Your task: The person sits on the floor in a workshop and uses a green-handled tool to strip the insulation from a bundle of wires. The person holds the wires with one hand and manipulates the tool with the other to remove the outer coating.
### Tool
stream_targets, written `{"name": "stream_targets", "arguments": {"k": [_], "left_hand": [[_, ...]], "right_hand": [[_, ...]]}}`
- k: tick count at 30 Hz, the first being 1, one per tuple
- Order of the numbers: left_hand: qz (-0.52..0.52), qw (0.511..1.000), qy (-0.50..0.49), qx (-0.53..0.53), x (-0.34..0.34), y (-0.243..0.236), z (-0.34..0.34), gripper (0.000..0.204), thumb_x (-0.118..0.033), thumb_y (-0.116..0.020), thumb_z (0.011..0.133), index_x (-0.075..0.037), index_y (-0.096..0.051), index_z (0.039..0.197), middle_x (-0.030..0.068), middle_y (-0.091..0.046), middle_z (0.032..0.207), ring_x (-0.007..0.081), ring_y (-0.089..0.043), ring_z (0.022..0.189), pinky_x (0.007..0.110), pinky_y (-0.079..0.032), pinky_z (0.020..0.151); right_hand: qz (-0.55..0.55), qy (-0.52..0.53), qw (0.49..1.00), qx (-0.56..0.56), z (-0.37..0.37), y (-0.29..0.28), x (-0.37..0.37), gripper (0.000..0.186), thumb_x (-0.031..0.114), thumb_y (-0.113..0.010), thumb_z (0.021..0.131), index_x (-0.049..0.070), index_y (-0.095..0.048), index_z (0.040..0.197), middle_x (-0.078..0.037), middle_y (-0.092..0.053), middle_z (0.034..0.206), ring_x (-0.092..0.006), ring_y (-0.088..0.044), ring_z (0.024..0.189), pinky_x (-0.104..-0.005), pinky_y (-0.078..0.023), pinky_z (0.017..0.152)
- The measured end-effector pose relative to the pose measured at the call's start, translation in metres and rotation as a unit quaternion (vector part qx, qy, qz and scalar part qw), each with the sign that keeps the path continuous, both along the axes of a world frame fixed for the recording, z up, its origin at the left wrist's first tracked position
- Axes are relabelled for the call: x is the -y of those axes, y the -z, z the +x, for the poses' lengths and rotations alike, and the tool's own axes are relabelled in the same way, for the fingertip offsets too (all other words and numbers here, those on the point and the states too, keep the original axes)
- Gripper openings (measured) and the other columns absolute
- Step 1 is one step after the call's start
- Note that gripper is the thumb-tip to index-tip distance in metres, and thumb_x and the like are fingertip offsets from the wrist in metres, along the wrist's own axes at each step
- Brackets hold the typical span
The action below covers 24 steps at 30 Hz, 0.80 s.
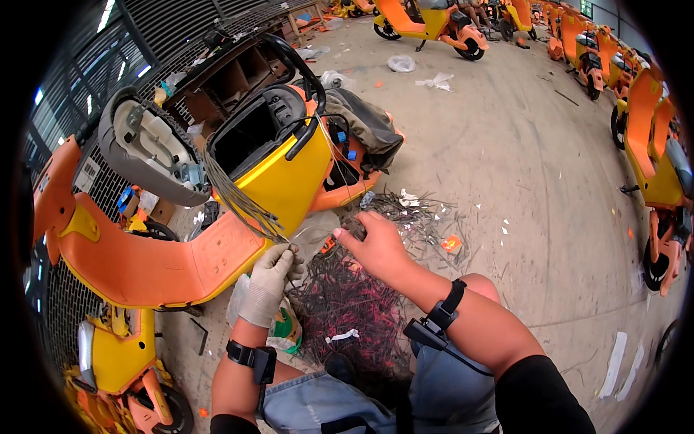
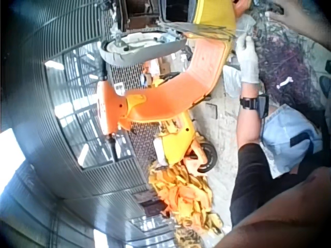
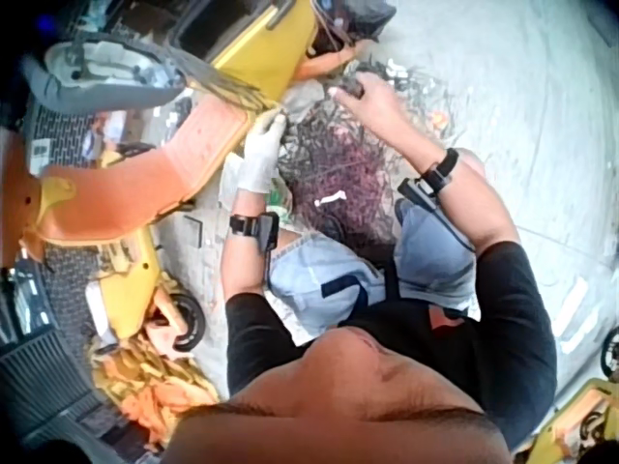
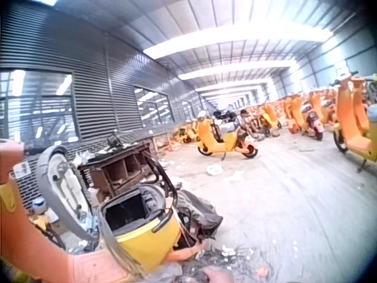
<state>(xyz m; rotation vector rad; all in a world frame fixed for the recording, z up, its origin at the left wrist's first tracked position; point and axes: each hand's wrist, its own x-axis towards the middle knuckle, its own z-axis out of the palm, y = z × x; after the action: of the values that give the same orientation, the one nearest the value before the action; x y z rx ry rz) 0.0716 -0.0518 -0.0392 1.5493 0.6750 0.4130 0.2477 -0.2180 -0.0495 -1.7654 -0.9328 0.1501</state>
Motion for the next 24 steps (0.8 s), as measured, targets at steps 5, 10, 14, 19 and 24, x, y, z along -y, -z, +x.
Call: {"name": "stream_targets", "arguments": {"k": [5,10,14,19,24], "left_hand": [[0.012,0.999,0.013,0.038,0.018,0.004,0.011,0.028,-0.019,-0.055,0.099,0.003,-0.059,0.117,0.0068,-0.064,0.100,0.0116,-0.061,0.084,0.024,-0.051,0.074],[0.050,0.996,0.075,0.017,0.031,-0.001,0.003,0.030,-0.022,-0.058,0.099,0.002,-0.062,0.116,0.0018,-0.064,0.100,0.0083,-0.059,0.088,0.022,-0.048,0.076],[0.078,0.991,0.107,-0.015,0.035,-0.007,-0.002,0.029,-0.021,-0.057,0.098,0.002,-0.063,0.115,0.0002,-0.064,0.095,0.0070,-0.056,0.085,0.024,-0.047,0.076],[0.221,0.959,0.166,-0.058,0.025,-0.011,-0.009,0.023,-0.019,-0.063,0.092,0.002,-0.067,0.102,0.0064,-0.068,0.083,0.0110,-0.061,0.076,0.028,-0.050,0.072],[0.214,0.963,0.150,-0.072,0.023,-0.010,-0.031,0.028,-0.024,-0.074,0.082,0.002,-0.067,0.090,0.0136,-0.068,0.079,0.0163,-0.064,0.074,0.032,-0.051,0.070]], "right_hand": [[0.025,-0.083,0.996,0.027,-0.032,0.008,-0.011,0.035,0.031,-0.071,0.087,-0.001,-0.068,0.099,-0.016,-0.062,0.088,-0.0303,-0.061,0.079,-0.0369,-0.049,0.072],[0.093,-0.104,0.989,-0.052,-0.044,0.012,-0.027,0.032,0.027,-0.071,0.086,-0.002,-0.068,0.099,-0.015,-0.063,0.089,-0.0288,-0.063,0.082,-0.0367,-0.050,0.075],[0.080,-0.109,0.985,-0.103,-0.044,0.011,-0.030,0.024,0.021,-0.070,0.087,-0.001,-0.067,0.095,-0.013,-0.062,0.089,-0.0243,-0.061,0.082,-0.0344,-0.048,0.075],[0.069,-0.119,0.984,-0.109,-0.048,0.003,-0.027,0.018,0.016,-0.071,0.086,-0.001,-0.067,0.088,-0.008,-0.062,0.084,-0.0182,-0.058,0.079,-0.0305,-0.046,0.073],[0.070,-0.153,0.981,-0.096,-0.064,-0.002,-0.027,0.014,0.010,-0.070,0.087,-0.002,-0.066,0.083,-0.006,-0.060,0.081,-0.0136,-0.055,0.074,-0.0273,-0.044,0.070]]}}
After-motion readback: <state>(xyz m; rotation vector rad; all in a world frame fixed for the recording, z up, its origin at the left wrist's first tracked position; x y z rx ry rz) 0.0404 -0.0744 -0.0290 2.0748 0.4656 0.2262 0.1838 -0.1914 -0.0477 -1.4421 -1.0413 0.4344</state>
